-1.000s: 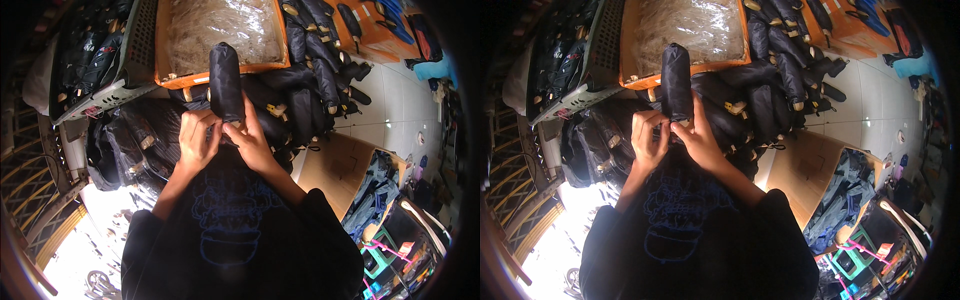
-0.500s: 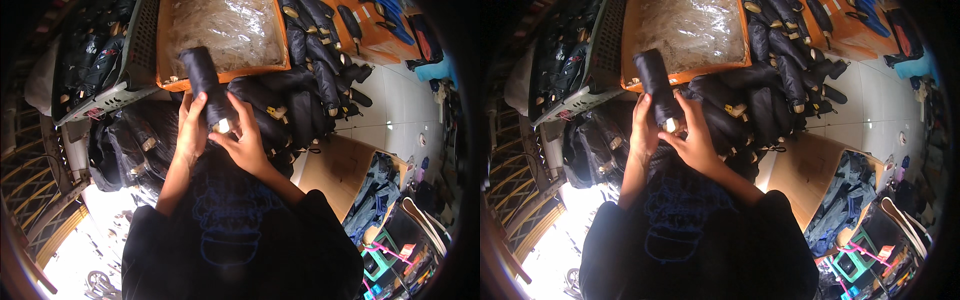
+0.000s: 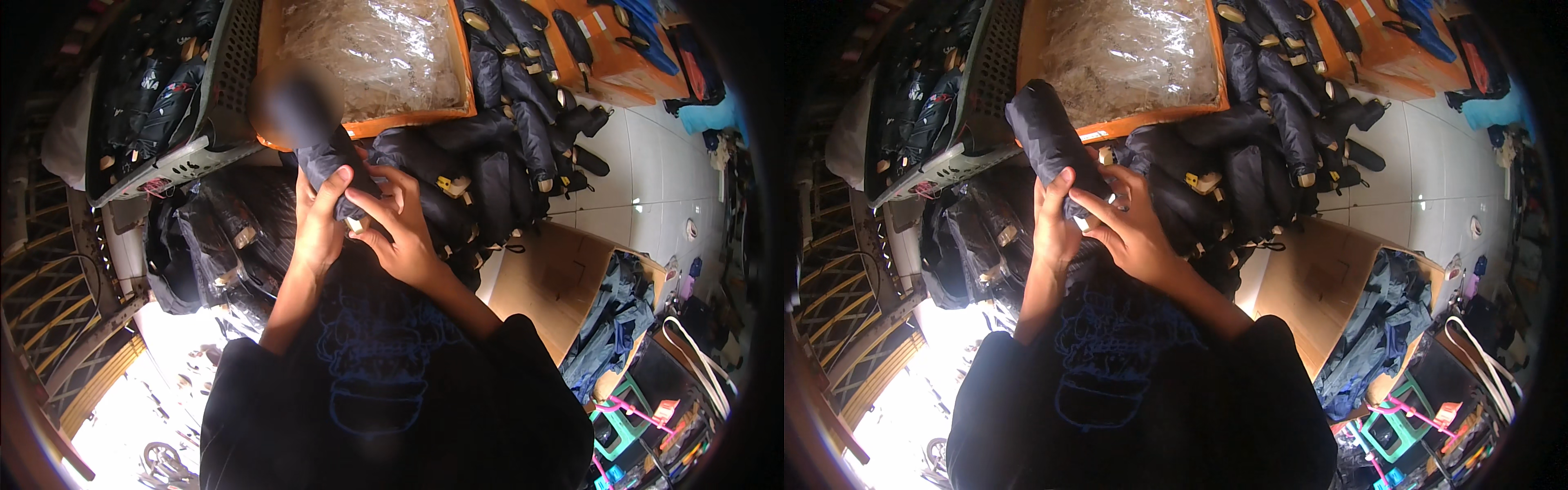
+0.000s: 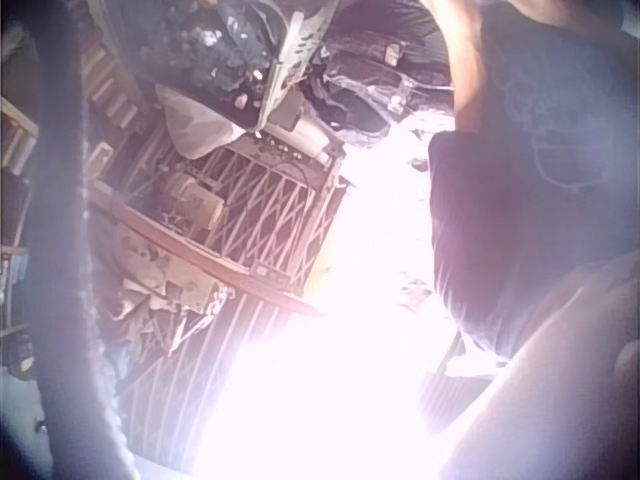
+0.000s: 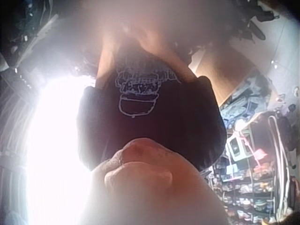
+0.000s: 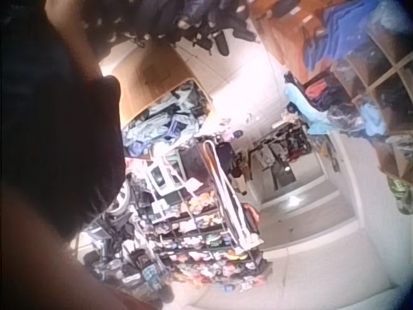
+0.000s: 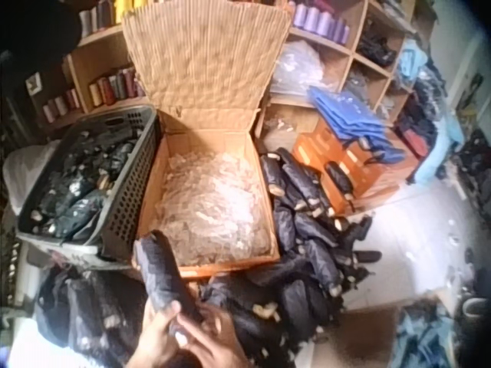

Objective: The person repeatedly picks up black fabric items, places them into clear plastic bags, and sets the packaged items aside. The process is repeated for several items in a cluttered workspace.

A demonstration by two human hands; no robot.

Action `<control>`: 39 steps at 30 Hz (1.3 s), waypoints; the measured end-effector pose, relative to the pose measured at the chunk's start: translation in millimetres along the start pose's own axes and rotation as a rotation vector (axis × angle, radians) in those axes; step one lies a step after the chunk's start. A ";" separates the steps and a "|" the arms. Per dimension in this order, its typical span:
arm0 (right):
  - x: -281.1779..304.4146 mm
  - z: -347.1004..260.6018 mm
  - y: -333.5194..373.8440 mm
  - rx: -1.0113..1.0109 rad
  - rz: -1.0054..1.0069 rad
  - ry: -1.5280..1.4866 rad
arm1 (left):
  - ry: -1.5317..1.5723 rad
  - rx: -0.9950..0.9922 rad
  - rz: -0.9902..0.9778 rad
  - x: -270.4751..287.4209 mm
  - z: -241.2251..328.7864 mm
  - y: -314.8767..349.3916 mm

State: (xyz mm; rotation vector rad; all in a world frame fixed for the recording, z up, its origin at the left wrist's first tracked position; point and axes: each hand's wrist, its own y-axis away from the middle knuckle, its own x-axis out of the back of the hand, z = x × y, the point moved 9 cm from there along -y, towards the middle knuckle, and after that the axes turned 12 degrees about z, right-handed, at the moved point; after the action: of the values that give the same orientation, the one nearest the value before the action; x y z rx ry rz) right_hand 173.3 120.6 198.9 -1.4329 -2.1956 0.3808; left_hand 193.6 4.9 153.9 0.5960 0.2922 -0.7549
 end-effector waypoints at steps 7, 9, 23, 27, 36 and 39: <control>2.9 3.3 4.7 0.053 -0.057 -0.211 | 0.027 0.031 -0.015 4.4 -2.5 -0.3; 9.2 9.0 0.1 -0.143 -0.014 -0.415 | -0.020 0.018 -0.008 4.0 -3.0 1.1; -14.7 23.9 8.5 -0.789 -0.030 -1.016 | -0.151 -0.049 -0.071 -1.9 5.5 6.9; -12.2 31.2 13.4 -0.891 0.042 -1.040 | -0.218 -0.054 -0.050 -1.0 6.3 10.3; -14.3 37.6 19.0 -0.906 -0.001 -1.024 | -0.289 -0.096 -0.103 -11.0 8.3 18.9; -13.5 38.2 21.6 -0.918 0.022 -1.037 | -0.428 -0.347 -0.067 -15.4 28.5 21.5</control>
State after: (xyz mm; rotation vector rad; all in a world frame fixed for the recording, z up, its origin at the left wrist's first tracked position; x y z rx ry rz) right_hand 174.0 118.4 152.9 -1.9809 -3.4839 0.0911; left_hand 199.2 8.7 192.1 0.0899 0.0435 -0.8520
